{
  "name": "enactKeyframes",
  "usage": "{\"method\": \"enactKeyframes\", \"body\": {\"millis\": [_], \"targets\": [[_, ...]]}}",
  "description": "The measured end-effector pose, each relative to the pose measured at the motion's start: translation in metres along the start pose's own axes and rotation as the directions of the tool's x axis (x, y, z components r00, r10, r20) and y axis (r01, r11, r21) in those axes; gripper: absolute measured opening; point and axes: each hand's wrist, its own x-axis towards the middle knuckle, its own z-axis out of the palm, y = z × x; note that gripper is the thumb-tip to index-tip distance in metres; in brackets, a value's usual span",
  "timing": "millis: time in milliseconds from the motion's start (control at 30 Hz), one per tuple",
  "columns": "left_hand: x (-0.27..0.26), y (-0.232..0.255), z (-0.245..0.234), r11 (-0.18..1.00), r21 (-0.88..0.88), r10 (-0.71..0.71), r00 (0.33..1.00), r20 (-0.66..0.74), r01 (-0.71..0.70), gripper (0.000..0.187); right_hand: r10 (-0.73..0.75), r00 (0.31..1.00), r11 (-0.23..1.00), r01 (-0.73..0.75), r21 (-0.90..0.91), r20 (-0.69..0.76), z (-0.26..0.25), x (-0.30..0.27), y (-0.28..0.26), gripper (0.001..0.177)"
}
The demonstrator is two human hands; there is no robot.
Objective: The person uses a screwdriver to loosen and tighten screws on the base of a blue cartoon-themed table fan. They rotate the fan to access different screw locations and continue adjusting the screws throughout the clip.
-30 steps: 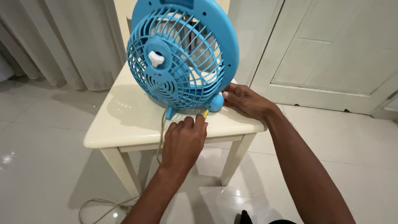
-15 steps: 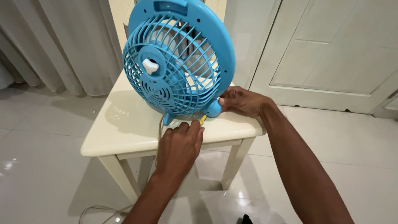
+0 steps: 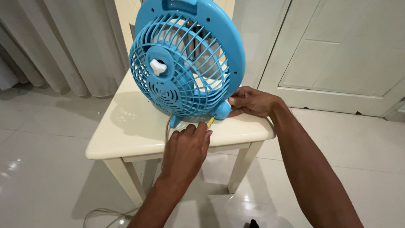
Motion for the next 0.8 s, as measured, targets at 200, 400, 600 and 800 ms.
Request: {"method": "enactKeyframes", "body": {"millis": [200, 400, 600, 800], "targets": [[-0.002, 0.009, 0.002, 0.998, -0.016, -0.057, 0.998, 0.017, 0.057, 0.018, 0.077, 0.997, 0.985, -0.073, -0.153, 0.023, -0.003, 0.003, -0.004, 0.06], [-0.007, 0.015, -0.002, 0.997, -0.053, -0.06, 0.997, -0.038, 0.058, 0.023, -0.011, 0.989, 1.0, 0.007, 0.024, 0.149, -0.003, 0.004, 0.0, 0.059], [-0.007, 0.015, 0.001, 0.989, -0.032, -0.14, 0.99, 0.029, 0.141, 0.019, -0.008, 0.994, 1.0, 0.005, 0.025, 0.107, -0.008, 0.002, 0.006, 0.057], [-0.009, 0.024, -0.006, 0.985, -0.135, -0.113, 0.993, -0.021, 0.109, 0.02, -0.032, 0.991, 0.998, 0.024, 0.06, 0.129, -0.007, 0.001, 0.008, 0.057]]}}
